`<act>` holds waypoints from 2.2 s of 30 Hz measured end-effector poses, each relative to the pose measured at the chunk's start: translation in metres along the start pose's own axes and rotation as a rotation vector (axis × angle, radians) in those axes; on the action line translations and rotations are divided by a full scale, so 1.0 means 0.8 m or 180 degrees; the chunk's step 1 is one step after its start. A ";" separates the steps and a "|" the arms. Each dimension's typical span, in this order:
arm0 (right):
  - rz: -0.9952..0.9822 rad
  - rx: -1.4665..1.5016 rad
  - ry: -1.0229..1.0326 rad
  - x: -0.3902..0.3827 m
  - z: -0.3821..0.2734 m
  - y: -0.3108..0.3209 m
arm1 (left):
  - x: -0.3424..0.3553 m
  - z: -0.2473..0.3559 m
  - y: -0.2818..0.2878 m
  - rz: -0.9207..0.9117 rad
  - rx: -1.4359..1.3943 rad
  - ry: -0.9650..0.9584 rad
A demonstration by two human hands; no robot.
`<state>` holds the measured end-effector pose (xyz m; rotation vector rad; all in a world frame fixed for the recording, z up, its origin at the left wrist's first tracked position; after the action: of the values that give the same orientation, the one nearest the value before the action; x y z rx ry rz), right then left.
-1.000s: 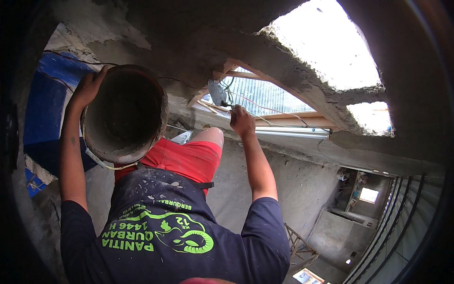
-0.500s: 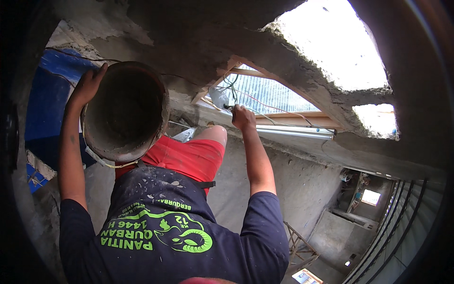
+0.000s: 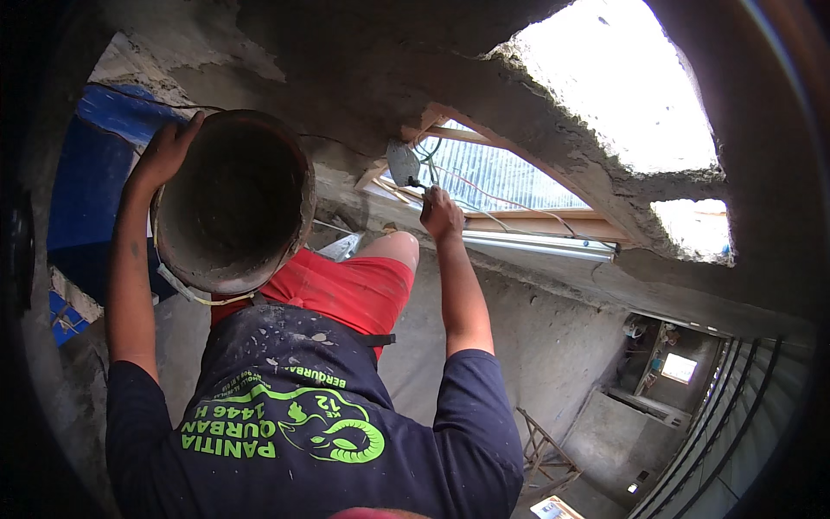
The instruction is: Applying mortar to a concrete wall using a trowel.
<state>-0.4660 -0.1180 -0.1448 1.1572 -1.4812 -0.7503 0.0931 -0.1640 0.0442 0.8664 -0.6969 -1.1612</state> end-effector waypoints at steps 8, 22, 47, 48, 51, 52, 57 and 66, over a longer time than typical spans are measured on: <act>-0.1321 -0.0796 -0.0392 -0.036 0.028 -0.028 | -0.005 0.009 0.010 -0.0282 -0.0092 0.0254; -0.2548 0.5854 -0.3515 -0.110 -0.123 0.098 | -0.005 -0.012 0.000 0.0029 -0.0303 0.0167; -0.1437 0.0218 0.0716 -0.034 -0.113 0.179 | 0.000 -0.034 0.001 -0.0449 -0.0440 0.0064; -0.1430 0.0206 0.0726 -0.048 -0.101 0.174 | -0.006 -0.031 0.004 -0.0439 -0.0453 0.0064; -0.0997 0.0852 -0.0519 -0.064 -0.067 0.157 | -0.015 -0.028 0.014 -0.0274 -0.0419 0.0004; -0.1277 0.1432 -0.1433 -0.052 -0.088 0.167 | -0.019 -0.032 0.017 -0.0268 -0.0380 0.0020; -0.1212 0.1765 -0.0569 0.038 -0.201 0.252 | -0.018 -0.013 0.005 0.0043 -0.0187 -0.0431; -0.1330 -0.0920 0.2738 0.130 -0.324 0.298 | -0.017 0.017 0.008 -0.0285 -0.0116 -0.0300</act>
<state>-0.2771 -0.1038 0.1697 1.3369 -0.4087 -0.5915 0.0816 -0.1524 0.0564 0.8231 -0.7176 -1.2977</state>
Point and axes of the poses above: each hand's wrist, its own x-axis towards the middle knuckle, its own y-axis out of the back of the hand, z = x × y, the point moved 1 cm from there along x, towards the middle knuckle, and after that the axes turned 14 degrees about z, right-handed, at the moved point
